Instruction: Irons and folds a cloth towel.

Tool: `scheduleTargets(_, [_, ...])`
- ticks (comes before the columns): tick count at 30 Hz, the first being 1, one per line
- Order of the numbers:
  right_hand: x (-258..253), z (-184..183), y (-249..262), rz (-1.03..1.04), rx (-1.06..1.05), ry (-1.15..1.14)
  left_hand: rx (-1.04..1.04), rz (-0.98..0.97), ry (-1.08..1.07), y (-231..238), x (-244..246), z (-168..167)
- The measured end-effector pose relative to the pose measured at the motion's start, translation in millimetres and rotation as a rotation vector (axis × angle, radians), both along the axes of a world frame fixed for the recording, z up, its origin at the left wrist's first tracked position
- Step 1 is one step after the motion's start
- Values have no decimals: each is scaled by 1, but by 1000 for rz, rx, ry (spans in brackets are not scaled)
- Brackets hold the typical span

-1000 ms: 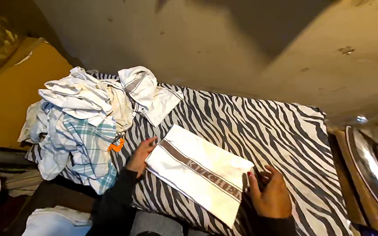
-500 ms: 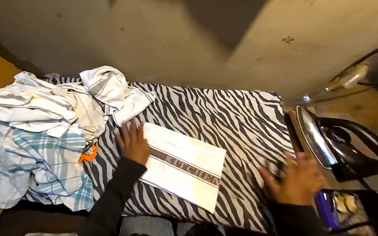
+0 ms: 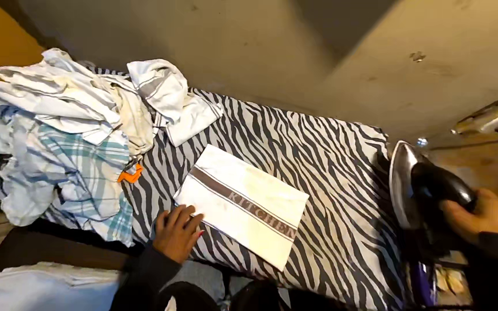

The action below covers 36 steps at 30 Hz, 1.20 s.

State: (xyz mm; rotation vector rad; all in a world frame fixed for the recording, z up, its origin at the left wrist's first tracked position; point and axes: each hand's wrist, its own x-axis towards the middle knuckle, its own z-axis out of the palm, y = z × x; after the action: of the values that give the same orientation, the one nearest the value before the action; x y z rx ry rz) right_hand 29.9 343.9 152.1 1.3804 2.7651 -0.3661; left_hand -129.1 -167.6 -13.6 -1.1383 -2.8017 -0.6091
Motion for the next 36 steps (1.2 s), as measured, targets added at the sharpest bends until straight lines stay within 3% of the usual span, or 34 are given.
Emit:
scheduleTargets(3, [-30,-1,-105,305,112,-3,5,47,-7,-22,5,7])
scheduleTargets(8, [-123,-35,-268,732,-208,-256,150,142,164,-36,12,20])
scheduleTargets(13, [-211,-46,-354,892,-341,-298,255,154,266,-43,8,61])
scheduleTargets(17, [-202,-43,-357,963,-343,-344,401,168,311,-45,4,93])
scheduleTargets(21, [-155,-39,-337,897,-337,-441,477,258,329,-45,2,96])
scheduleTargets(25, [-130,-37,-308,753,-264,-419,552,300,261,-29,8,71])
scheduleTargets(30, [-166,-37,-324,814,-261,-363,611,234,196,13,21,50])
scheduleTargets(33, [-202,-46,-299,718,-215,-229,393,120,170,23,10,27])
scheduleTargets(36, [-212,-54,-255,612,-82,-187,228,125,88,12,0,-27])
